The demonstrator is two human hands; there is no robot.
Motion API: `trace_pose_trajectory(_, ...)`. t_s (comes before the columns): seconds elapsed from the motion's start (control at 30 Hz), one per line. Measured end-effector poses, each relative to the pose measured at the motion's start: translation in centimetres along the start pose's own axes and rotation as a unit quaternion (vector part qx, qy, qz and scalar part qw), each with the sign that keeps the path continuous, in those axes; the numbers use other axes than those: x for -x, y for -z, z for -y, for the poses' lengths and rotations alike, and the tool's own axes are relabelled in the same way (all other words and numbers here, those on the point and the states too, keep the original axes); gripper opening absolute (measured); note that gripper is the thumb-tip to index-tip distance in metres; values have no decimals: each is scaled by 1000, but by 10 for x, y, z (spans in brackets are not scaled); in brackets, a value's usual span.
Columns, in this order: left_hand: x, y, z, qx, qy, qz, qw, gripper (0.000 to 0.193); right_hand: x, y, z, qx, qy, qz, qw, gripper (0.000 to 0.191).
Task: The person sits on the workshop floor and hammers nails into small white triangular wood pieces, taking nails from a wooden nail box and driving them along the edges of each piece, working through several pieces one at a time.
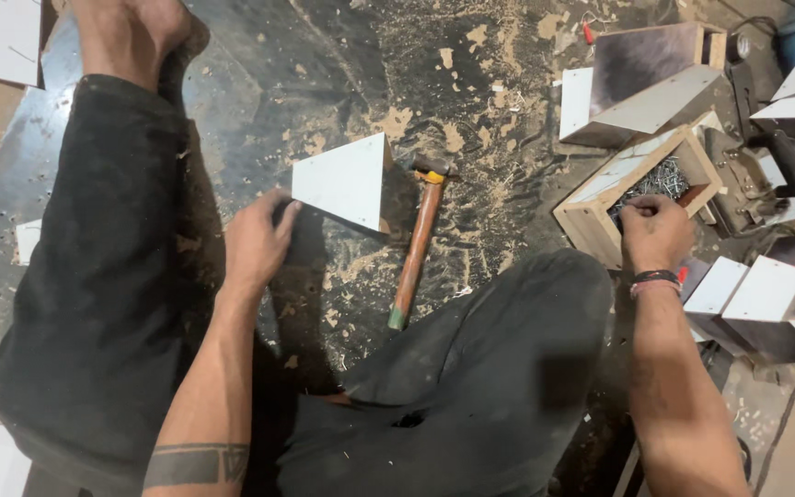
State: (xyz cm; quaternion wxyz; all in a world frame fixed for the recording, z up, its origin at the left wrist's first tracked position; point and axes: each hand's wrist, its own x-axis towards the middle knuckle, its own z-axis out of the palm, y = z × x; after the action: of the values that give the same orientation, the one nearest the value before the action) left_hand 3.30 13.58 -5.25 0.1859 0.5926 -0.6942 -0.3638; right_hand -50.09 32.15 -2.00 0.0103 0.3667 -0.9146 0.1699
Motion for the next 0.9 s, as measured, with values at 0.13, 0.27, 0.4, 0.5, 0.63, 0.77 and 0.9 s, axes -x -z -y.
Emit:
trace_pose_trajectory(0.13,0,4,-7,1,-5,-2,1000,25,-2,-1,-2,-31,-10,-34,999,14)
trace_pose_trajectory(0.27,2,4,-6,-5,-19,-12,1000,25,1,12,8,-328,-90,-15,940,9)
trace_pose_trajectory(0.4,1,-1,1,-24,-32,-23,999,29,22,32,47,-477,-101,39,872,7)
trace_pose_trajectory(0.5,1,-6,5,-32,-35,-17,999,33,61,24,99,-508,-110,170,837,10)
trace_pose_trajectory(0.63,9,-16,1,-64,41,177,981,29,133,-19,176,-446,-87,392,800,17)
trace_pose_trajectory(0.77,26,-26,-8,9,13,256,966,27,192,-76,233,-424,-82,453,780,24)
trace_pose_trajectory(0.9,35,-32,-15,2,-46,207,977,27,207,-101,252,-450,-67,459,763,23)
